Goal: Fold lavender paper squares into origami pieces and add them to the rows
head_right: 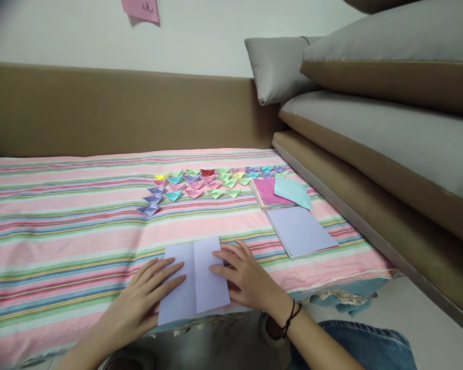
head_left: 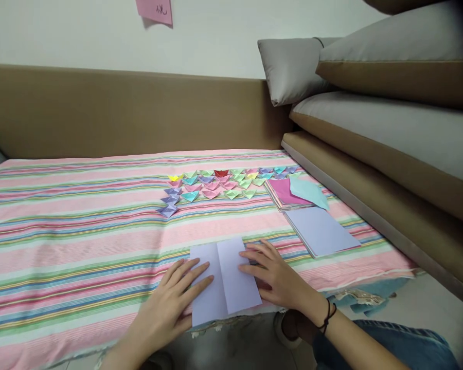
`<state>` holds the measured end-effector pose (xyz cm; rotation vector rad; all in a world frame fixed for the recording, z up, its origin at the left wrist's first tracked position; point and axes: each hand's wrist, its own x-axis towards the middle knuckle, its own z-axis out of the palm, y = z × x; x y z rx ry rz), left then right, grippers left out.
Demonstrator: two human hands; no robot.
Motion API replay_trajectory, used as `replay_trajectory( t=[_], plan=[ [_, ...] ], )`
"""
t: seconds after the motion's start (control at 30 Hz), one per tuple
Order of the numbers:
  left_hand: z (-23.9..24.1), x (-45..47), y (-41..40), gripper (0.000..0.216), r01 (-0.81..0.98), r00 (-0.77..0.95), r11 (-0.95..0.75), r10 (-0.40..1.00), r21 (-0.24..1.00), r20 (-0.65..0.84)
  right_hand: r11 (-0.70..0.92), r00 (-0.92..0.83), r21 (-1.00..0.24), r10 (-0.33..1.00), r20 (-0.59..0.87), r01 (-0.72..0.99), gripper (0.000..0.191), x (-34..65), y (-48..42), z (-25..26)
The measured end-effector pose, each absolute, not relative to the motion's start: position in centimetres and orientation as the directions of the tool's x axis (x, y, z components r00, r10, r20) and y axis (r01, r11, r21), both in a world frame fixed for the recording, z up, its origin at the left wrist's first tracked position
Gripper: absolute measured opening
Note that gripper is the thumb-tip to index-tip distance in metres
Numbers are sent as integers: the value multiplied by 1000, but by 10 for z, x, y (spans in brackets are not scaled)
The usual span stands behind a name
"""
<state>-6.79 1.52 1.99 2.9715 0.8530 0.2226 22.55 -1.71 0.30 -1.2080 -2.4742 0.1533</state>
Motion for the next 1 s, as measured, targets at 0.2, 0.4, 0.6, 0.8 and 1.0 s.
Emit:
replay_trajectory(
  t=[0.2, 0.4, 0.6, 0.8, 1.0],
  plan=[
    [15, -58, 16, 61, 534, 802, -821, 567, 202, 188, 662, -603, -277, 749, 276, 696, 49, 219, -13, -2],
    [6, -48, 17, 17, 557, 583, -639, 756, 531, 299, 582, -495, -490, 812, 308, 649, 15, 218, -5, -3],
    [3, -30, 14, 40, 573, 173, -202, 977, 795, 123, 283, -125, -711, 956, 267, 644, 21, 199, 8, -4],
    [7, -15, 14, 34, 829, 228, -428, 846, 359, 482, 186, -3, -710, 968, 251, 679, 28, 189, 17, -7],
    [-9, 9, -2, 48, 747, 589, -662, 702, 62, 401, 171, 22, -687, 965, 262, 706, 24, 187, 18, -9]
  ],
)
